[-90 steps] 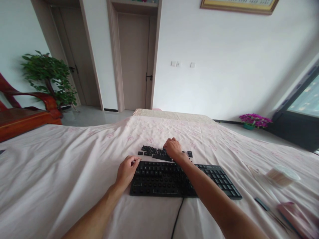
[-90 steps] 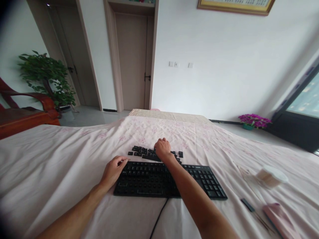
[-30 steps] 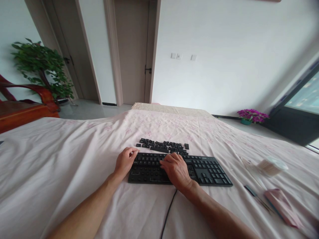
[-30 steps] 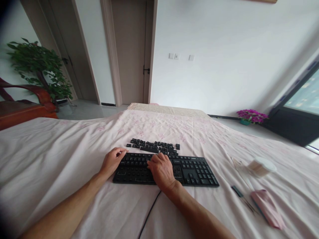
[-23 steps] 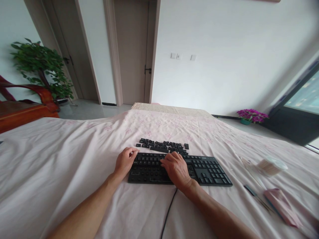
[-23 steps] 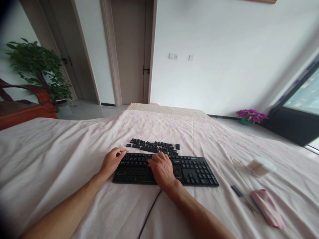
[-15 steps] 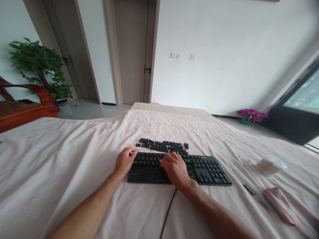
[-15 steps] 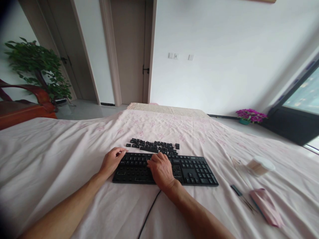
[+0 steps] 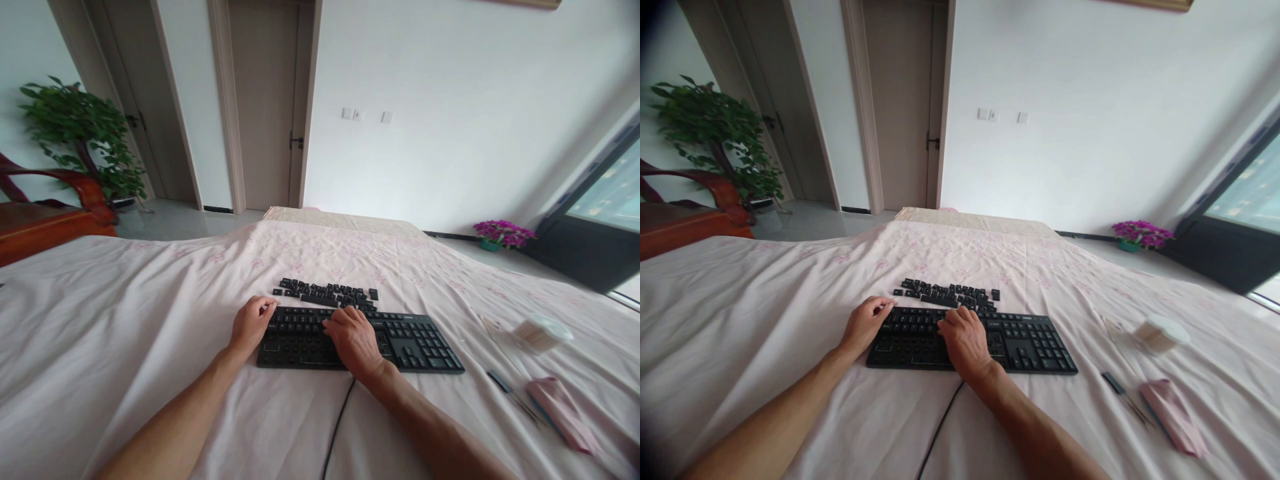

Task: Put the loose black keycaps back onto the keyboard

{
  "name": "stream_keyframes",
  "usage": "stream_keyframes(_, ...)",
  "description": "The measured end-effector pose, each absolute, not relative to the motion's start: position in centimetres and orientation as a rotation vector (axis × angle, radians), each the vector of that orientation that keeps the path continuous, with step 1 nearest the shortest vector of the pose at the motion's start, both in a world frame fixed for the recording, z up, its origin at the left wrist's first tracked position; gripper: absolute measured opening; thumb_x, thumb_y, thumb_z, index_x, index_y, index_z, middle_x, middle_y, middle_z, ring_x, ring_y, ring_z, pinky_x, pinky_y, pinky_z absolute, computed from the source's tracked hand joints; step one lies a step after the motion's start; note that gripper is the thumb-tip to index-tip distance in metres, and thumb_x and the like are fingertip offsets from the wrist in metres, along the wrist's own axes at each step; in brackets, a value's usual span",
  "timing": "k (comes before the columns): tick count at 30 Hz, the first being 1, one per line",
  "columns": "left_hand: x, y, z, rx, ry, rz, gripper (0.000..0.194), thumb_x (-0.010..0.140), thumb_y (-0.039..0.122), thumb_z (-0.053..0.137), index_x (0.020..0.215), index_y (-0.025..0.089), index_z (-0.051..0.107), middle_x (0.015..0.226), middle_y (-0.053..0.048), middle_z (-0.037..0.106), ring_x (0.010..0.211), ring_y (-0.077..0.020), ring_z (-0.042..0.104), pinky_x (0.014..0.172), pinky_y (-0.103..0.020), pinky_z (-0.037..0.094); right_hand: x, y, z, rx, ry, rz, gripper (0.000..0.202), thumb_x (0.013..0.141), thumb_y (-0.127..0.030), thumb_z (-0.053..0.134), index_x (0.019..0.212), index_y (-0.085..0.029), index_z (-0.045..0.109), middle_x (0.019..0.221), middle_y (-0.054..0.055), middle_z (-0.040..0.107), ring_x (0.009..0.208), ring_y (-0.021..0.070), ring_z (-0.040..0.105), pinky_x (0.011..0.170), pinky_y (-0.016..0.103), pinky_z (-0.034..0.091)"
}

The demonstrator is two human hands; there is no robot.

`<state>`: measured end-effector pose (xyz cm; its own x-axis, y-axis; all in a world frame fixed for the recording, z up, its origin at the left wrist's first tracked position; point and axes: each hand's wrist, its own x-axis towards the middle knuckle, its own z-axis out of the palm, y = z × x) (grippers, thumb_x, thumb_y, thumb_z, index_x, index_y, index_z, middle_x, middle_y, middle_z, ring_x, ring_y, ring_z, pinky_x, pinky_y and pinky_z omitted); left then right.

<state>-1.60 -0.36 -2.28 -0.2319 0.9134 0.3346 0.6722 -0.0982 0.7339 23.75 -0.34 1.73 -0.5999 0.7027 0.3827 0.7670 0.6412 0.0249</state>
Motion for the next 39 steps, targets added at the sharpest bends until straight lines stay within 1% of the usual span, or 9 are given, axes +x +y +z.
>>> stream_keyframes(7, -1.6, -0.4, -2.1, 1.738, 1.906, 1.237, 0.028, 0.085, 0.035, 0.048, 0.095, 0.024, 0.072, 0.096, -0.002, 0.07, 0.08, -0.016, 0.063, 0.076, -0.026, 0.047, 23.5, -0.5, 1.8, -1.156, -2.552, -0.25, 0.01, 0.089, -0.029, 0.059, 0.086, -0.026, 0.068, 0.083, 0.001, 0.059, 0.084, 0.0172, 0.046, 0.073, 0.031, 0.03)
stream_keyframes(12, -1.5, -0.4, -2.0, 1.743, 1.905, 1.243, 0.028, 0.085, 0.035, 0.048, 0.093, 0.024, 0.072, 0.095, -0.002, 0.071, 0.079, -0.0163, 0.064, 0.075, -0.026, 0.048, 23.5, -0.4, 1.7, -1.158, -2.577, -0.266, 0.009, 0.088, -0.028, 0.061, 0.083, -0.025, 0.067, 0.084, 0.002, 0.059, 0.084, 0.0171, 0.046, 0.073, 0.031, 0.03)
stream_keyframes(17, -1.5, -0.5, -2.1, 1.742, 1.91, 1.249, 0.027, 0.085, 0.035, 0.049, 0.092, 0.024, 0.072, 0.096, -0.002, 0.071, 0.081, -0.0164, 0.064, 0.076, -0.026, 0.048, 23.4, -0.6, 1.5, -1.17, -2.573, -0.294, 0.012, 0.09, -0.028, 0.057, 0.085, -0.025, 0.066, 0.084, 0.002, 0.059, 0.085, 0.0178, 0.046, 0.073, 0.032, 0.03)
stream_keyframes(20, -1.6, -0.4, -2.1, 1.748, 1.905, 1.242, 0.027, 0.085, 0.036, 0.048, 0.093, 0.024, 0.072, 0.096, -0.002, 0.071, 0.081, -0.0164, 0.064, 0.077, -0.027, 0.048, 23.2, -1.0, 1.6, -1.17, -2.59, -0.313, 0.012, 0.092, -0.024, 0.052, 0.089, -0.024, 0.065, 0.086, 0.003, 0.059, 0.086, 0.0186, 0.046, 0.073, 0.033, 0.03)
stream_keyframes(22, -1.5, -0.4, -2.1, 1.748, 1.907, 1.239, 0.028, 0.085, 0.036, 0.048, 0.093, 0.024, 0.072, 0.096, -0.003, 0.071, 0.08, -0.0164, 0.064, 0.077, -0.027, 0.048, 23.2, -1.5, 1.8, -1.176, -2.604, -0.316, 0.014, 0.091, -0.019, 0.051, 0.096, -0.022, 0.063, 0.089, 0.005, 0.059, 0.086, 0.0195, 0.046, 0.073, 0.033, 0.03)
stream_keyframes(27, -1.5, -0.4, -2.2, 1.743, 1.919, 1.251, 0.026, 0.084, 0.035, 0.048, 0.089, 0.024, 0.072, 0.096, -0.002, 0.071, 0.08, -0.0166, 0.064, 0.078, -0.027, 0.048, 23.4, -2.3, 2.1, -1.212, -2.645, -0.331, 0.032, 0.084, -0.009, 0.051, 0.112, -0.021, 0.059, 0.094, 0.008, 0.059, 0.088, 0.022, 0.046, 0.073, 0.035, 0.03)
stream_keyframes(32, -1.5, -0.4, -2.2, 1.755, 1.915, 1.258, 0.027, 0.085, 0.036, 0.048, 0.087, 0.024, 0.071, 0.096, -0.003, 0.071, 0.085, -0.0178, 0.065, 0.08, -0.027, 0.048, 23.5, -2.9, 2.0, -1.228, -2.649, -0.315, 0.04, 0.081, -0.005, 0.049, 0.116, -0.021, 0.058, 0.096, 0.008, 0.059, 0.089, 0.022, 0.046, 0.075, 0.035, 0.031)
stream_keyframes(35, -1.4, -0.5, -2.1, 1.749, 1.908, 1.259, 0.027, 0.085, 0.037, 0.048, 0.087, 0.024, 0.071, 0.095, -0.003, 0.071, 0.084, -0.0179, 0.064, 0.078, -0.027, 0.048, 23.7, -2.8, 2.6, -1.222, -2.639, -0.251, 0.038, 0.083, -0.006, 0.048, 0.114, -0.023, 0.062, 0.094, 0.006, 0.06, 0.089, 0.0207, 0.047, 0.074, 0.033, 0.032)
stream_keyframes(39, -1.4, -0.4, -2.1, 1.74, 1.902, 1.253, 0.028, 0.085, 0.038, 0.047, 0.088, 0.023, 0.071, 0.095, -0.003, 0.07, 0.081, -0.0176, 0.064, 0.077, -0.028, 0.048, 24.5, -0.1, 3.5, -1.226, -2.557, -0.111, 0.036, 0.09, -0.011, 0.044, 0.109, -0.03, 0.068, 0.09, 0.003, 0.062, 0.085, 0.0169, 0.05, 0.073, 0.029, 0.035)
